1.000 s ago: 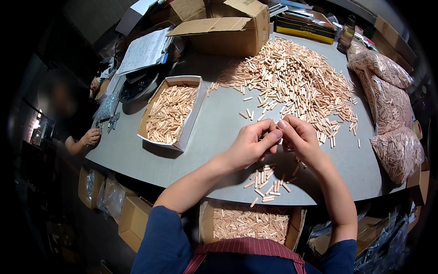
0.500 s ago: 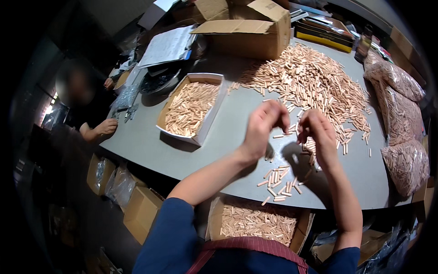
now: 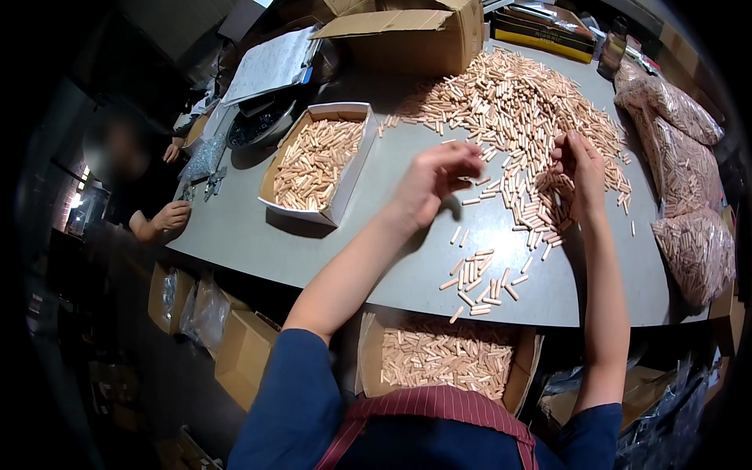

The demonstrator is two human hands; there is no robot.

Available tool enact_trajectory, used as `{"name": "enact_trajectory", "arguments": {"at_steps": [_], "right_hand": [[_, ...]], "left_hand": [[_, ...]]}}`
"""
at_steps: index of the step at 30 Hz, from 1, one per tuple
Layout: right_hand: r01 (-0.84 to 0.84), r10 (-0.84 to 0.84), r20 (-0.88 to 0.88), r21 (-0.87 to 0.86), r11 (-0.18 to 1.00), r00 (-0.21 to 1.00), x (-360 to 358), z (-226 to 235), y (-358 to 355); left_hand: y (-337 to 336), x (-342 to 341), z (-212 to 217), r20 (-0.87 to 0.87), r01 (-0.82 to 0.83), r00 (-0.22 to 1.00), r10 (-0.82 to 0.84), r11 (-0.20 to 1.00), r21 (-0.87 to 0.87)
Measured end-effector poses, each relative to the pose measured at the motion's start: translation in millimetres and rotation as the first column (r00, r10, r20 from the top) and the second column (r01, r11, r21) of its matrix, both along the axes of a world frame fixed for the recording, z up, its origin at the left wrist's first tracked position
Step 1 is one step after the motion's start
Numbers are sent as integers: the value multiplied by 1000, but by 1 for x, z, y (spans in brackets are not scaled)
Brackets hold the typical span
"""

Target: The person sorts a large pile of wooden corks on a table, picking them up by hand and placing them into a cardboard box. They repeatedly gather corks from the table surface and transfer them into the container.

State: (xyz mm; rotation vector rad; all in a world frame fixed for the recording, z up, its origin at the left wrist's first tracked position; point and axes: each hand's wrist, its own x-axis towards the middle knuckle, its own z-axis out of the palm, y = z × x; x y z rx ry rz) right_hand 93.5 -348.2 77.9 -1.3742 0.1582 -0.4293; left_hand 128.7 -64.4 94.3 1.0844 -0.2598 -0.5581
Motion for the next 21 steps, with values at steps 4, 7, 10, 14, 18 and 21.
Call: {"name": "enact_trajectory", "arguments": {"at_steps": [4, 7, 10, 14, 18, 21], "right_hand": [[22, -22, -23, -3, 1000, 999, 5, -9, -21], [26, -27, -17, -21, 999, 1000, 7, -8, -28], [27, -27, -15, -5, 1000, 1000, 8, -4, -27], [-4, 4, 12, -36, 999, 1000, 7, -6, -27], [6, -6, 9, -16, 1000, 1000, 11, -9, -34], [16, -16, 0, 1, 1000, 1000, 11, -9, -40]], "left_hand": [[-10, -23, -3, 69, 329, 934, -350, 919, 217], [-11, -23, -15, 168, 382, 882, -441, 876, 294], [-15, -35, -29, 337, 363, 821, -461, 877, 315], [-19, -56, -31, 608, 306, 539, -583, 808, 503], [-20, -69, -28, 685, 322, 292, -668, 743, 587], [-8, -82, -33, 703, 432, 187, -687, 700, 569]]}}
